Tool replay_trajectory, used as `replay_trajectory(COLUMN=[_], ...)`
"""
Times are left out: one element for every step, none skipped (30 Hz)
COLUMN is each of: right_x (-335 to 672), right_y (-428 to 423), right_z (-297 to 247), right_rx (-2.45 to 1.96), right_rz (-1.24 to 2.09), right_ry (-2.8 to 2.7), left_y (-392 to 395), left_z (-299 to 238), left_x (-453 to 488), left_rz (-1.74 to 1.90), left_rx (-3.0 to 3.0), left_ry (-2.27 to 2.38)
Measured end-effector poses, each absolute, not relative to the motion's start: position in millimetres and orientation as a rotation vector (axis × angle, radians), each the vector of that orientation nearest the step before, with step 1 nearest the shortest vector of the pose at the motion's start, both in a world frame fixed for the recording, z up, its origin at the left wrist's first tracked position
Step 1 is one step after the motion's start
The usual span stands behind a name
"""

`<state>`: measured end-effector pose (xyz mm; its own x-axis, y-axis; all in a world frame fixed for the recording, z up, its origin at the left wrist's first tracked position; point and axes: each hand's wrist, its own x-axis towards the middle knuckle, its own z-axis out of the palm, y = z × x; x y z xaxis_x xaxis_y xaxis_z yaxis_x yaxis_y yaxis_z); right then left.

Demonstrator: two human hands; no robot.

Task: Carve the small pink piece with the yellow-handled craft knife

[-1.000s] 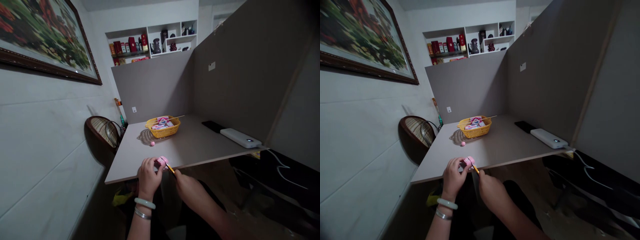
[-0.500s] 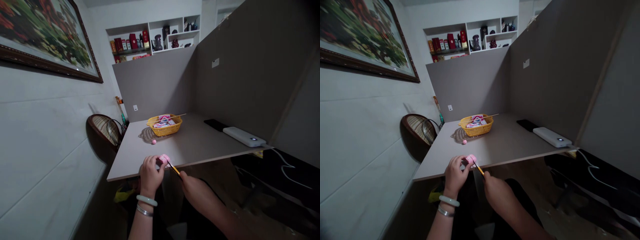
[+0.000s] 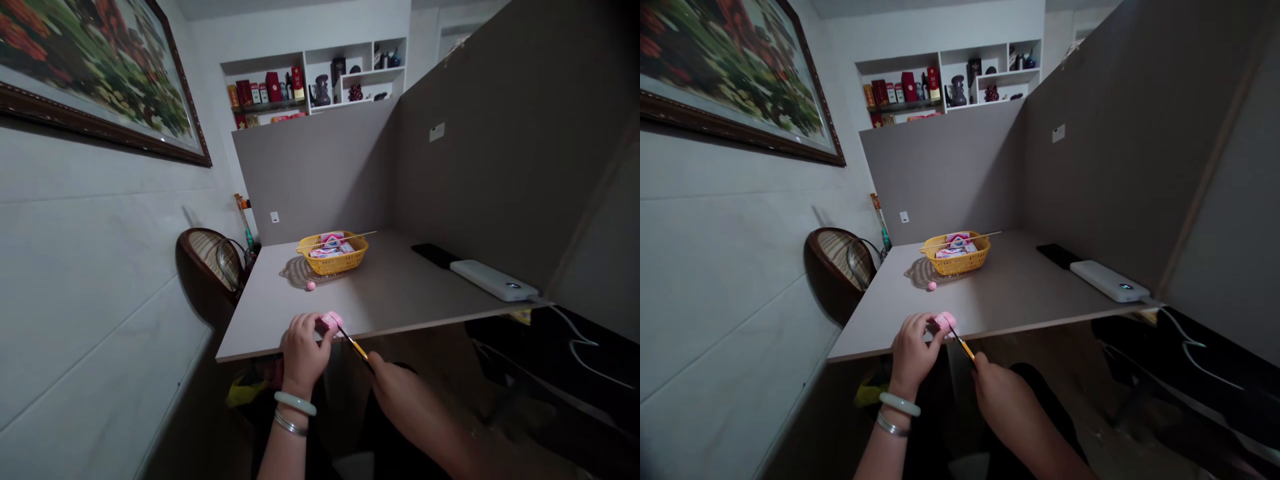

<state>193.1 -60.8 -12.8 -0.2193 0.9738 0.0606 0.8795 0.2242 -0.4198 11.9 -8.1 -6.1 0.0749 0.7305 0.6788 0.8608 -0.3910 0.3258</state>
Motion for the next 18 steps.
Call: replay_trajectory(right_x=[193.7, 192.8, 190.8, 188.1, 185.5, 183.6, 182.9, 183.6, 185.7, 188.7, 191.9, 194.6, 196.2, 196.2, 194.5, 191.4, 187.7, 184.0], right_y=[-61.5, -60.6, -58.3, -55.1, -51.9, -49.4, -48.2, -48.6, -50.6, -53.8, -57.3, -60.6, -62.7, -63.3, -62.1, -59.3, -55.4, -51.3], right_z=[-12.5, -10.8, -8.1, -4.9, -1.9, 0.2, 1.1, 0.6, -1.0, -3.3, -5.5, -7.0, -7.5, -6.7, -5.0, -2.6, -0.2, 1.6], right_rx=[-1.733, -1.731, -1.725, -1.715, -1.706, -1.707, -1.707, -1.705, -1.705, -1.71, -1.717, -1.724, -1.73, -1.737, -1.739, -1.739, -1.735, -1.732], right_rz=[0.42, 0.406, 0.388, 0.37, 0.354, 0.348, 0.356, 0.373, 0.398, 0.432, 0.464, 0.485, 0.488, 0.478, 0.456, 0.425, 0.396, 0.371], right_ry=[-2.192, -2.199, -2.208, -2.219, -2.227, -2.23, -2.23, -2.226, -2.219, -2.207, -2.194, -2.184, -2.18, -2.183, -2.193, -2.204, -2.218, -2.22], left_y=[-8.5, -8.7, -8.6, -8.4, -8.0, -7.5, -7.1, -6.8, -6.8, -6.9, -7.2, -7.6, -8.0, -8.3, -8.5, -8.5, -8.3, -7.9], left_z=[-6.1, -6.1, -6.2, -6.3, -6.6, -7.0, -7.4, -7.7, -8.0, -8.1, -8.0, -7.8, -7.4, -6.8, -6.1, -5.5, -5.0, -4.8], left_x=[12.2, 12.3, 12.4, 12.3, 12.2, 12.0, 11.8, 11.7, 11.7, 11.8, 12.0, 12.4, 12.8, 13.1, 13.4, 13.5, 13.4, 13.3], left_rz=[-1.21, -1.207, -1.208, -1.213, -1.22, -1.227, -1.23, -1.232, -1.228, -1.222, -1.215, -1.209, -1.206, -1.204, -1.203, -1.205, -1.207, -1.21], left_rx=[-2.182, -2.185, -2.187, -2.185, -2.183, -2.181, -2.181, -2.18, -2.181, -2.184, -2.186, -2.186, -2.185, -2.183, -2.181, -2.174, -2.165, -2.156], left_ry=[-1.63, -1.624, -1.616, -1.609, -1.604, -1.6, -1.601, -1.607, -1.614, -1.618, -1.62, -1.621, -1.616, -1.609, -1.603, -1.603, -1.608, -1.616])
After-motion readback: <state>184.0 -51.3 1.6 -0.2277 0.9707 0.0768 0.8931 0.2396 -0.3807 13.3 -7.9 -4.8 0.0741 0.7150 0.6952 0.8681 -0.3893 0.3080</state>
